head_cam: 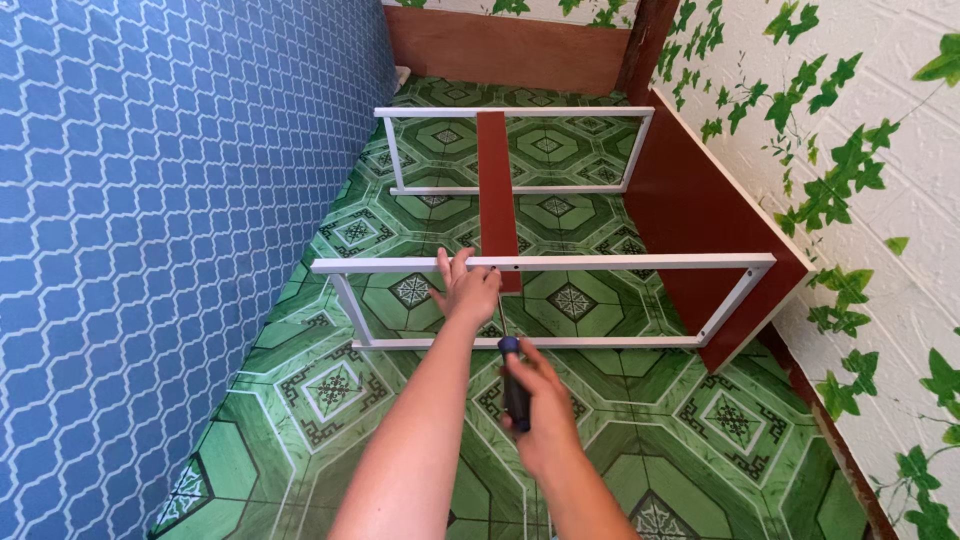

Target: The person uses a screwdriver to tighten screws on a white metal frame attached to a reddish-brown board. They then flip the assembled unit over to show the other side.

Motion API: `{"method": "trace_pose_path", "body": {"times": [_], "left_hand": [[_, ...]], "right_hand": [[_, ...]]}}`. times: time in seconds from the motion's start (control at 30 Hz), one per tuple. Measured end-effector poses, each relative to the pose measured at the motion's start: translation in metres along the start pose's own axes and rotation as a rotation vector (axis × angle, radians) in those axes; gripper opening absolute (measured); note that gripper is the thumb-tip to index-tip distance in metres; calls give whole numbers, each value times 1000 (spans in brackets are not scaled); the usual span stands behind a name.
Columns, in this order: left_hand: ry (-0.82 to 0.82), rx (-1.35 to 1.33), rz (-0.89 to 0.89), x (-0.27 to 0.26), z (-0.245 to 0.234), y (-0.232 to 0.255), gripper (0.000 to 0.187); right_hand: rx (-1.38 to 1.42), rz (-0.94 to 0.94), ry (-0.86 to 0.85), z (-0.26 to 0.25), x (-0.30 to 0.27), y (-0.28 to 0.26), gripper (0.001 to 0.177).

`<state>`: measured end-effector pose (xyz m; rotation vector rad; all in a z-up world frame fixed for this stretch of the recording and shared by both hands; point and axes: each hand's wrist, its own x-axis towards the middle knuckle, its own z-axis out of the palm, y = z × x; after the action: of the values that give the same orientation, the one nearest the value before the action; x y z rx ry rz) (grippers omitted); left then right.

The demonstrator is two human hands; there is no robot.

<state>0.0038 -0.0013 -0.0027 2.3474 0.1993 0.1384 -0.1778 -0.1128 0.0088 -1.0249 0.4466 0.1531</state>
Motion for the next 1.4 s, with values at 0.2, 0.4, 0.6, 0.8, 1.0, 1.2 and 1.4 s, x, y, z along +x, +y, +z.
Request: {"method": "trace_pose_path", "body": {"times": [0.2,0.4,0.6,0.8,1.0,1.2,1.4], "left_hand": [[12,-14,18,3,3,-2,32],[-25,-25,1,2,-1,1,30],[28,0,89,-4,3,-5,32],[91,63,127,-5,9,-8,31],[126,39,129,-9,9,-8,33],[234,-59,73,-20,1,4,30],[461,52,133,-49,-5,20,26]], "right_hand": [[452,238,-298,-11,13,4,37],[36,46,-112,-7,10,6,40],[-330,-139,174,-10,8,16,60],[-466,-402,212,-7,2,19,67],[-398,-180,226,1,-12,11,57],[302,109,-114,-9,-1,9,33],[377,160,-236,-16,1,11,31]]}}
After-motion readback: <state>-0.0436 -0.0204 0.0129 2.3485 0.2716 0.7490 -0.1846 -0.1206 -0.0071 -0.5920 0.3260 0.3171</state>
